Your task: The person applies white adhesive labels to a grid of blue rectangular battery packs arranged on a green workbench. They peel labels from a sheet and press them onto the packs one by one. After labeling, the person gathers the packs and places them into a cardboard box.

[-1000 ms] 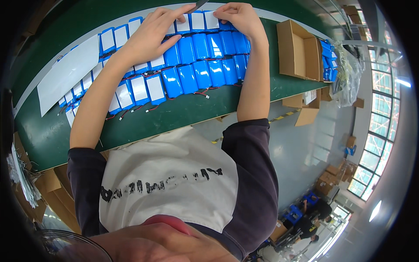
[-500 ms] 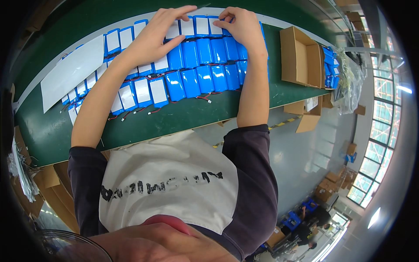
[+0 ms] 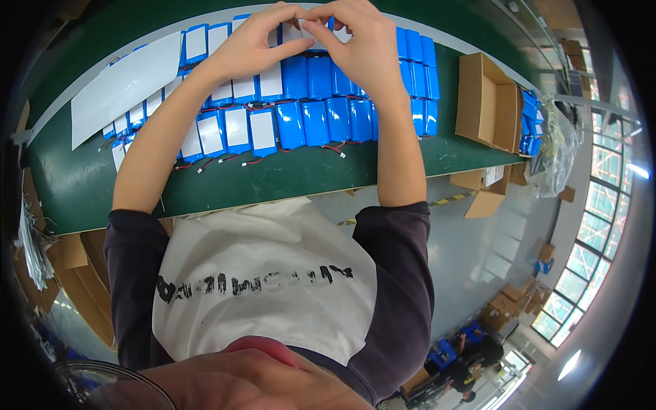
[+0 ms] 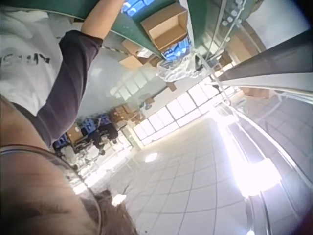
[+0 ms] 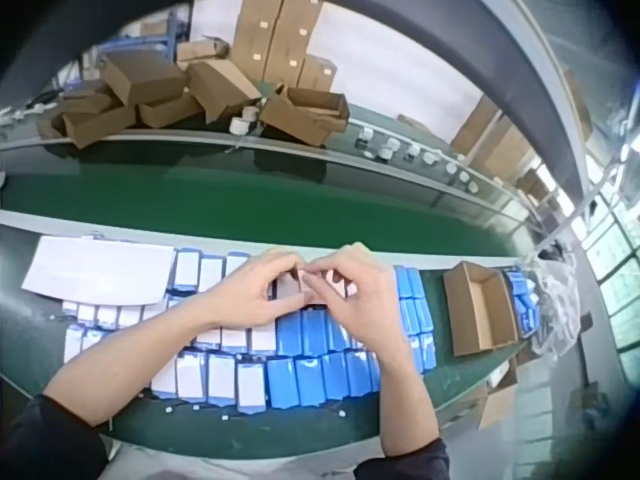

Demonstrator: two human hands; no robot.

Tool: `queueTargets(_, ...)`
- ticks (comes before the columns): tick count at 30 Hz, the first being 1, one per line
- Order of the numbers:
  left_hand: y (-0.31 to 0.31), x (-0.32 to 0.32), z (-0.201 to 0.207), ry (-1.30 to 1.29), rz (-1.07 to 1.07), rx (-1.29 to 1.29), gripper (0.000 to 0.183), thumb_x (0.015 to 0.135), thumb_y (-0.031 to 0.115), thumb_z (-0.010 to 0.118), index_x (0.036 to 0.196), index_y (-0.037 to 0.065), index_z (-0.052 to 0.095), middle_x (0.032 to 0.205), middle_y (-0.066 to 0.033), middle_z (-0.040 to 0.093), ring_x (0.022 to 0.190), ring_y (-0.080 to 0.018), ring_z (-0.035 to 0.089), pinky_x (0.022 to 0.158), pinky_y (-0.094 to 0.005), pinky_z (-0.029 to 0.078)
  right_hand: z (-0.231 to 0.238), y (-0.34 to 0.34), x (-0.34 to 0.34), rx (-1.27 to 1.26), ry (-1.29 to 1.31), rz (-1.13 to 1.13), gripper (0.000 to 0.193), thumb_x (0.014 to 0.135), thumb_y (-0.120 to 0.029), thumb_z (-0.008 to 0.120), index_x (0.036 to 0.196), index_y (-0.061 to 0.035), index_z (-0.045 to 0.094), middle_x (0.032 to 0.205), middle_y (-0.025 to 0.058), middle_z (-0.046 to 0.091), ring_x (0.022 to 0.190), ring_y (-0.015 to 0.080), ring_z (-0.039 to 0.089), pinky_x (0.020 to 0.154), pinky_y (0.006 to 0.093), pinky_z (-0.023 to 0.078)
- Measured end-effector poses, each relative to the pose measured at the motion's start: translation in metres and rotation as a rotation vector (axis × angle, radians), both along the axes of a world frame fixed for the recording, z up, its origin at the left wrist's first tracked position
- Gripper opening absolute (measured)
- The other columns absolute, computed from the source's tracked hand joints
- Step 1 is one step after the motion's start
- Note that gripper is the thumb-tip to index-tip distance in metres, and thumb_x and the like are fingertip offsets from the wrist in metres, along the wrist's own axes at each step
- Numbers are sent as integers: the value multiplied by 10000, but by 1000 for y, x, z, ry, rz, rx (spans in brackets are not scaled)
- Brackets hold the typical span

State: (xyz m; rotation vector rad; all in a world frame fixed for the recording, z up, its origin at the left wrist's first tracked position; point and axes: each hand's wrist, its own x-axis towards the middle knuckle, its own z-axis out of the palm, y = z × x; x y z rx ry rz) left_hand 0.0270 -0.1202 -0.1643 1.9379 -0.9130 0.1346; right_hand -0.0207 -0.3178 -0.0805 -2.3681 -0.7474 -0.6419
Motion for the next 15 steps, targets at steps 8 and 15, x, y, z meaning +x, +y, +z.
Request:
queueTargets(8, 3, 2, 47, 672, -64, -613, 564, 979, 68, 628, 1522, 94, 475, 1309, -139, 501, 1084, -192, 573, 947, -306, 505, 10, -23, -8, 491, 361, -16, 128, 892, -71, 792, 1006, -13, 776, 913, 40, 749, 838, 92, 676, 784, 226, 528)
queueTargets(15, 65, -21, 99, -258, -78, 109, 248, 959, 110, 633, 1199, 55, 669, 1086, -134, 647, 1034, -290, 638, 923, -377, 514, -13, -17, 2, 257, 933, 125, 165, 917, -175, 788, 1017, -43, 787, 884, 52, 748, 772, 95, 685, 638, 216, 482)
